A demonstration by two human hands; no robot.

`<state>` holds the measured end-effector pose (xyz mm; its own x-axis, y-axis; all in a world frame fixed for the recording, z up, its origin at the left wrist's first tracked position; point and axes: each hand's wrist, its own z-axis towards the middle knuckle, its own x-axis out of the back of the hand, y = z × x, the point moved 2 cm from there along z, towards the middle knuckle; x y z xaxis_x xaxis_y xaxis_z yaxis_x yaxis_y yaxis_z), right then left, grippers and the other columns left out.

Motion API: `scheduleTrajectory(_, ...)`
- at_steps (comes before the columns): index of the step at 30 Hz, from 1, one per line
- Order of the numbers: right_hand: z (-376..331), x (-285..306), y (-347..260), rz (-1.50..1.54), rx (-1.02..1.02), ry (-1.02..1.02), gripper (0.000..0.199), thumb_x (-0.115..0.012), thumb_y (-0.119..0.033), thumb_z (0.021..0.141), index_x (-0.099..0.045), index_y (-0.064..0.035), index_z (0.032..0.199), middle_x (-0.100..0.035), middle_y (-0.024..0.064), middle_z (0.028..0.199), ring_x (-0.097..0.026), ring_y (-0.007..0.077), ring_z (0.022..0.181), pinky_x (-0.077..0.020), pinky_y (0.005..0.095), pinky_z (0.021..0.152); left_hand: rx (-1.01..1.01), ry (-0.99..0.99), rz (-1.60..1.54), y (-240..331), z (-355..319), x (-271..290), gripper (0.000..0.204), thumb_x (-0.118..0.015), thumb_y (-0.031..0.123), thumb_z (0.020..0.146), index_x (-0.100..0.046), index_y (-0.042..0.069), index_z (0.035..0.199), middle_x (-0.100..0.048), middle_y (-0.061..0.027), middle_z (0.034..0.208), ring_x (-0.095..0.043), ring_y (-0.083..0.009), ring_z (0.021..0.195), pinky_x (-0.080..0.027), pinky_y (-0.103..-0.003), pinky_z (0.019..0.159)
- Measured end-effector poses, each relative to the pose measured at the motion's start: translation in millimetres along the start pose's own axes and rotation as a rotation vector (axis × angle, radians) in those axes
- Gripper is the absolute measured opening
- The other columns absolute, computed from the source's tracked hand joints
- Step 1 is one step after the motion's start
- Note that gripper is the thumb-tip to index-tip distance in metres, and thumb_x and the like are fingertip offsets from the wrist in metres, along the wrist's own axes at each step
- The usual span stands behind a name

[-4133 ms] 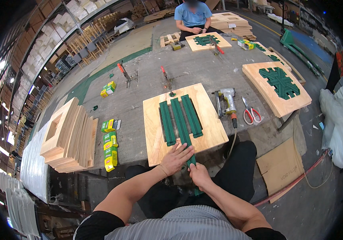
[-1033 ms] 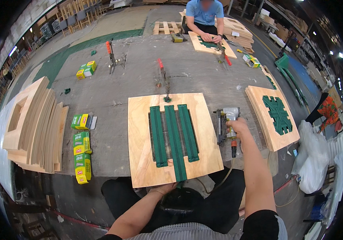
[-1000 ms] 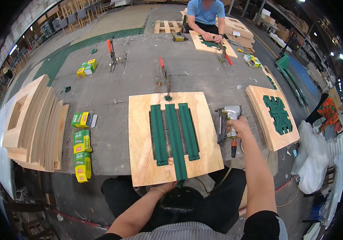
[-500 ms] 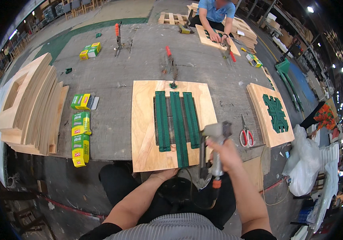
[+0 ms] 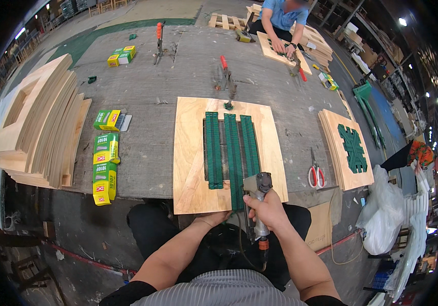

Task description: The person assembles green plastic strips onto a wooden board using a nail gun. They position each strip, secure it with the tool, and repeat the process to form a grid pattern.

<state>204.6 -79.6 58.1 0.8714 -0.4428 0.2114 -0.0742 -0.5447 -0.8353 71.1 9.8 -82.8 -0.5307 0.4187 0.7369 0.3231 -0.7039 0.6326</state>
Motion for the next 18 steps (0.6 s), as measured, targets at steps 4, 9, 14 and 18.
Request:
scheduleTrajectory(4, 0.3, -2.6, -0.7, -0.022, 0.026, -0.007, 0.023, -0.07, -0.009, 0.096, -0.061, 0.0007, 0.114, -0.062, 0.0037, 0.084, -0.058, 0.0112, 0.056, -0.0472, 0.029, 0.047, -0.016, 0.034, 0.007, -3.8, -1.5, -3.0, 0.039, -0.066, 0.037, 0.09, -0.063, 0.021, 0.125, -0.064, -0.0099, 0.127, -0.059, -0.037, 0.12, -0.045, -0.053, 0.103)
scheduleTrajectory(9, 1.2, -5.8, 3.1, -0.073, 0.013, -0.007, 0.027, -0.07, -0.008, 0.095, -0.06, -0.001, 0.119, -0.061, 0.0007, 0.082, -0.055, 0.0088, 0.053, -0.0465, 0.0263, 0.046, 0.038, 0.017, 0.011, -5.4, -1.2, -7.8, 0.037, -0.065, 0.038, 0.09, -0.064, 0.023, 0.124, -0.065, -0.0087, 0.127, -0.059, -0.0359, 0.121, -0.045, -0.052, 0.104)
scheduleTrajectory(14, 1.7, -9.2, 5.9, -0.093, 0.014, -0.005, 0.022, -0.07, -0.009, 0.095, -0.06, -0.0009, 0.113, -0.06, 0.0004, 0.077, -0.054, 0.0084, 0.051, -0.0449, 0.0265, 0.045, 0.143, -0.041, -0.045, -11.7, -4.4, -20.0, 0.039, -0.063, 0.042, 0.091, -0.064, 0.023, 0.125, -0.065, -0.0071, 0.129, -0.059, -0.0348, 0.123, -0.045, -0.052, 0.105)
scheduleTrajectory(18, 0.4, -10.7, 9.1, -0.085, 0.0, 0.022, 0.024, -0.071, -0.011, 0.095, -0.057, -0.0013, 0.112, -0.061, 0.0013, 0.073, -0.054, 0.0087, 0.05, -0.0439, 0.0266, 0.044, 0.05, 0.008, -0.006, -8.9, -2.8, -16.0, 0.039, -0.063, 0.041, 0.091, -0.063, 0.022, 0.125, -0.065, -0.0086, 0.126, -0.06, -0.0362, 0.119, -0.046, -0.053, 0.102)
